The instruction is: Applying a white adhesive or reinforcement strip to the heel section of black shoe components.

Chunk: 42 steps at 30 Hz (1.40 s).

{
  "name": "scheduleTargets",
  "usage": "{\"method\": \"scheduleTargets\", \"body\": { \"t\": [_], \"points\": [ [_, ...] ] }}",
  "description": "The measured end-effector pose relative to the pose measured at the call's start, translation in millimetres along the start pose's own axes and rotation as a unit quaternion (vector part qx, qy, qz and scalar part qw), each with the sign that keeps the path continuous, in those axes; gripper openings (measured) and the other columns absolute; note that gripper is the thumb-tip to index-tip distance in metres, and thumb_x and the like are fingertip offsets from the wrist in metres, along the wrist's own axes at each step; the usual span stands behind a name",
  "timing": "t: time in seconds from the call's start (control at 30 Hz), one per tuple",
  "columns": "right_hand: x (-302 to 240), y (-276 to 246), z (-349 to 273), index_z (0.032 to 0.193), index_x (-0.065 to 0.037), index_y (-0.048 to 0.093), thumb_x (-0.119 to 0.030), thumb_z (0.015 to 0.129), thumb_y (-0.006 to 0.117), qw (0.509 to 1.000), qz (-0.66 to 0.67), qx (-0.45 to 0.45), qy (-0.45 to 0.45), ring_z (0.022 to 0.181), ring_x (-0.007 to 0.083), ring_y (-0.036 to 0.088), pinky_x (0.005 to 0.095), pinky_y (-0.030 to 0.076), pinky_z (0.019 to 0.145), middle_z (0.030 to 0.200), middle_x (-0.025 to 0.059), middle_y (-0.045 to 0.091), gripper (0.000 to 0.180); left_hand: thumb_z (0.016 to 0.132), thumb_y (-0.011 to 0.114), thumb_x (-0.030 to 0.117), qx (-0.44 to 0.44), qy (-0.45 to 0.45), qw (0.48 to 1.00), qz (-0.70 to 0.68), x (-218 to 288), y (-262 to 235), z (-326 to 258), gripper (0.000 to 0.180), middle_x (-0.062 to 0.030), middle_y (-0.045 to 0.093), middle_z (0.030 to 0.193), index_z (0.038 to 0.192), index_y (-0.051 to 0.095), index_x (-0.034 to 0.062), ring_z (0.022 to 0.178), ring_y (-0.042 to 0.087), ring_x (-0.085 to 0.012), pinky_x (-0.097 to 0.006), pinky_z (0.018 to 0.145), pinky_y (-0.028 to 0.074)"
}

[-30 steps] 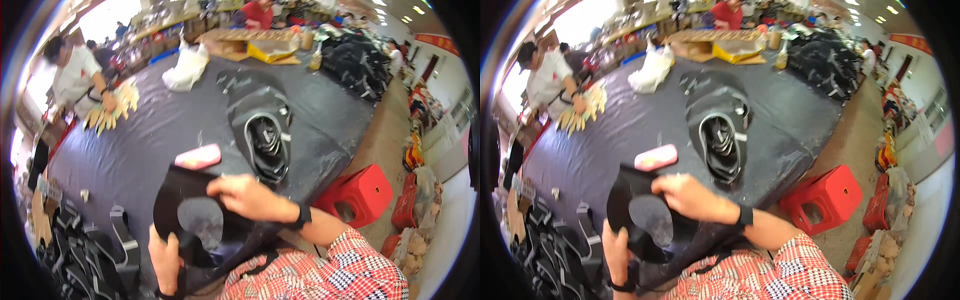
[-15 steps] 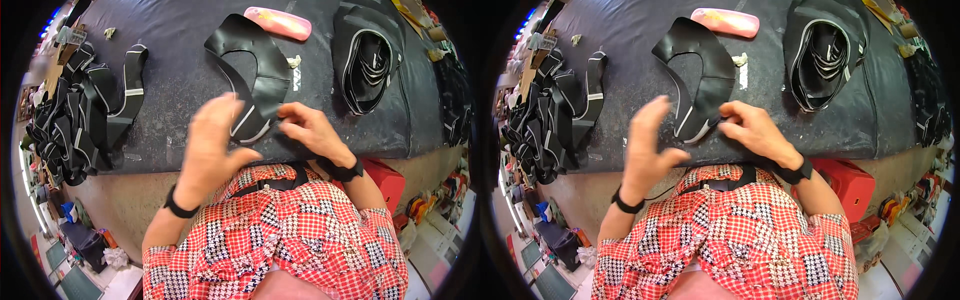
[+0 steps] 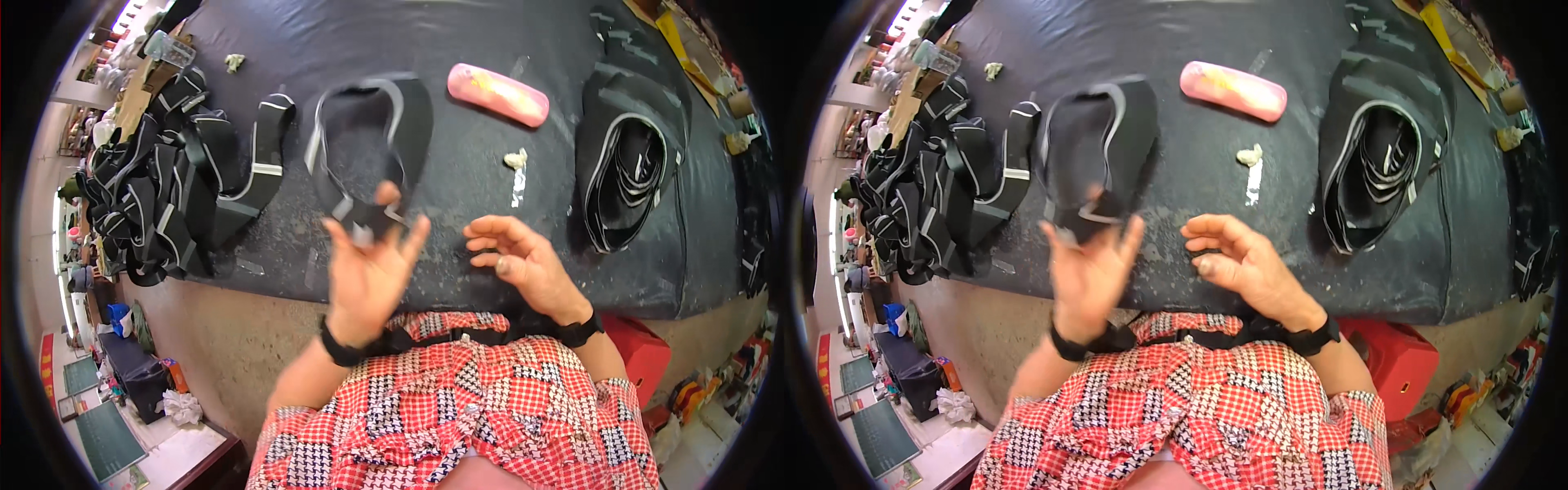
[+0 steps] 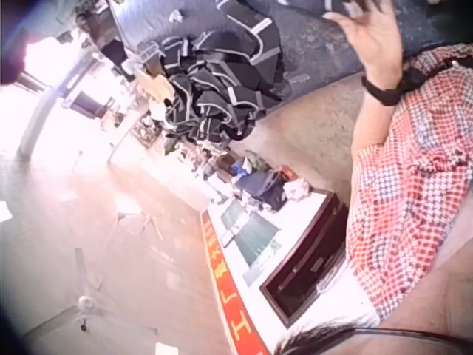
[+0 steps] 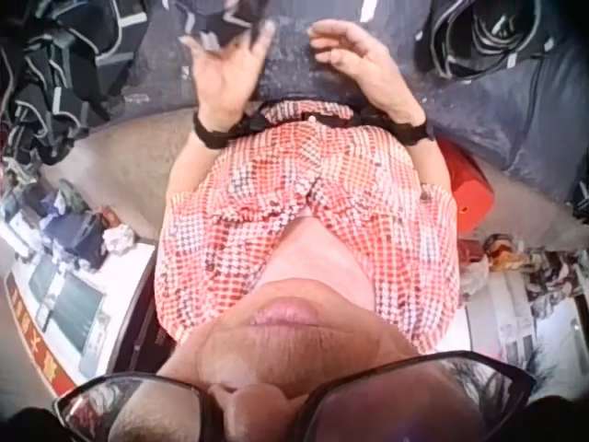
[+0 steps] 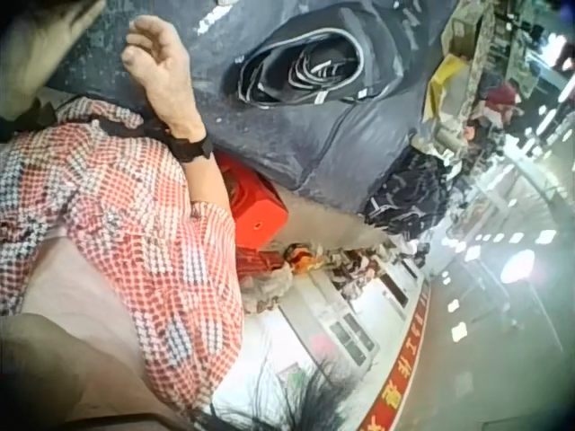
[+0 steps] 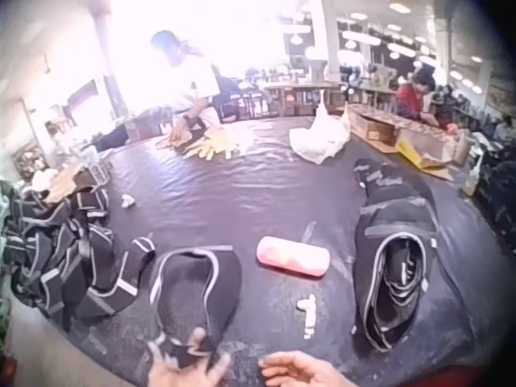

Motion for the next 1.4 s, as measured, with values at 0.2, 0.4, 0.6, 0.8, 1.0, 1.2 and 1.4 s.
{"method": "scheduleTargets", "body": {
  "t": [0.2,0.4,0.6,0.8,1.0,1.2,1.4],
  "points": [
    [-17.7,45.0,33.3,0.120,-0.005,0.045,-0.016,0.066,0.073,0.897,-0.406,0.039,-0.169,0.089,0.0167,0.050,0.0263,0.043,0.072,0.118,0.0095,0.042,0.062,0.090,0.036,0.045,0.014,-0.073,0.990,-0.121,-21.0,-29.7,-13.2,0.046,-0.0045,0.047,0.125,0.122,0.044,0.0131,0.115,0.045,-0.0194,-0.039,0.099,0.037],
    [8.7,46.6,60.7,0.120,0.006,0.038,-0.022,0.071,0.071,0.974,-0.207,0.074,-0.062,0.065,0.0111,0.053,0.0227,0.044,0.057,0.106,0.0115,0.049,0.065,0.092,0.032,0.045,0.046,-0.087,0.993,-0.060,-16.0,-26.9,-22.1,0.049,-0.0078,0.047,0.126,0.124,0.043,0.0104,0.119,0.042,-0.0246,-0.040,0.102,0.034],
    [43.7,74.0,53.7,0.107,-0.001,0.048,-0.032,0.084,0.058,0.966,0.188,-0.045,0.171,0.058,0.0043,0.051,0.0149,0.041,0.049,0.084,0.0023,0.056,0.040,0.091,0.033,0.047,-0.047,-0.096,0.981,-0.163,-0.2,-32.2,-31.7,0.050,-0.0105,0.042,0.132,0.123,0.044,0.0104,0.125,0.036,-0.0251,-0.043,0.103,0.032],
    [12.1,50.5,58.5,0.077,-0.010,0.048,-0.014,0.086,0.056,0.957,0.285,0.037,0.035,0.041,0.0014,0.033,0.0166,0.028,0.038,0.063,-0.0054,0.045,0.013,0.090,0.046,0.034,0.014,-0.225,0.912,0.344,23.3,-42.6,-64.3,0.044,-0.0172,0.045,0.126,0.120,0.043,0.0027,0.117,0.044,-0.0260,-0.040,0.098,0.035],
    [-20.9,52.8,54.0,0.071,-0.005,0.049,-0.015,0.080,0.063,0.997,-0.041,0.065,-0.008,0.039,0.0025,0.037,0.0187,0.026,0.034,0.055,-0.0019,0.046,0.020,0.078,0.066,0.028,-0.095,-0.010,0.784,0.613,63.3,34.4,-34.8,0.055,-0.0134,0.055,0.111,0.116,0.045,-0.0056,0.103,0.053,-0.0185,-0.031,0.092,0.040],
    [-58.6,30.0,31.9,0.087,0.002,0.059,-0.009,0.077,0.064,0.937,-0.265,0.178,-0.144,0.054,0.0087,0.054,0.0215,0.042,0.048,0.068,0.0050,0.059,0.016,0.087,0.055,0.017,-0.037,-0.102,0.772,0.626,17.8,19.9,-15.8,0.029,-0.0074,0.062,0.094,0.107,0.055,-0.0038,0.084,0.055,-0.0107,-0.026,0.074,0.045],
    [-73.7,52.9,11.2,0.091,-0.005,0.060,-0.004,0.070,0.066,0.740,-0.528,0.088,-0.406,0.064,0.0217,0.061,0.0282,0.050,0.055,0.078,0.0081,0.060,0.022,0.088,0.054,0.017,-0.056,-0.036,0.760,0.647,28.4,30.0,-16.2,0.027,-0.0072,0.063,0.093,0.105,0.058,-0.0030,0.081,0.056,-0.0118,-0.026,0.073,0.046]
  ]
}}
Point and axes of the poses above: each hand's wrist, its own z-axis towards the middle knuckle, its own y-axis out of the palm, x = y × z, the point moved 7 cm from there along z, towards the middle knuckle
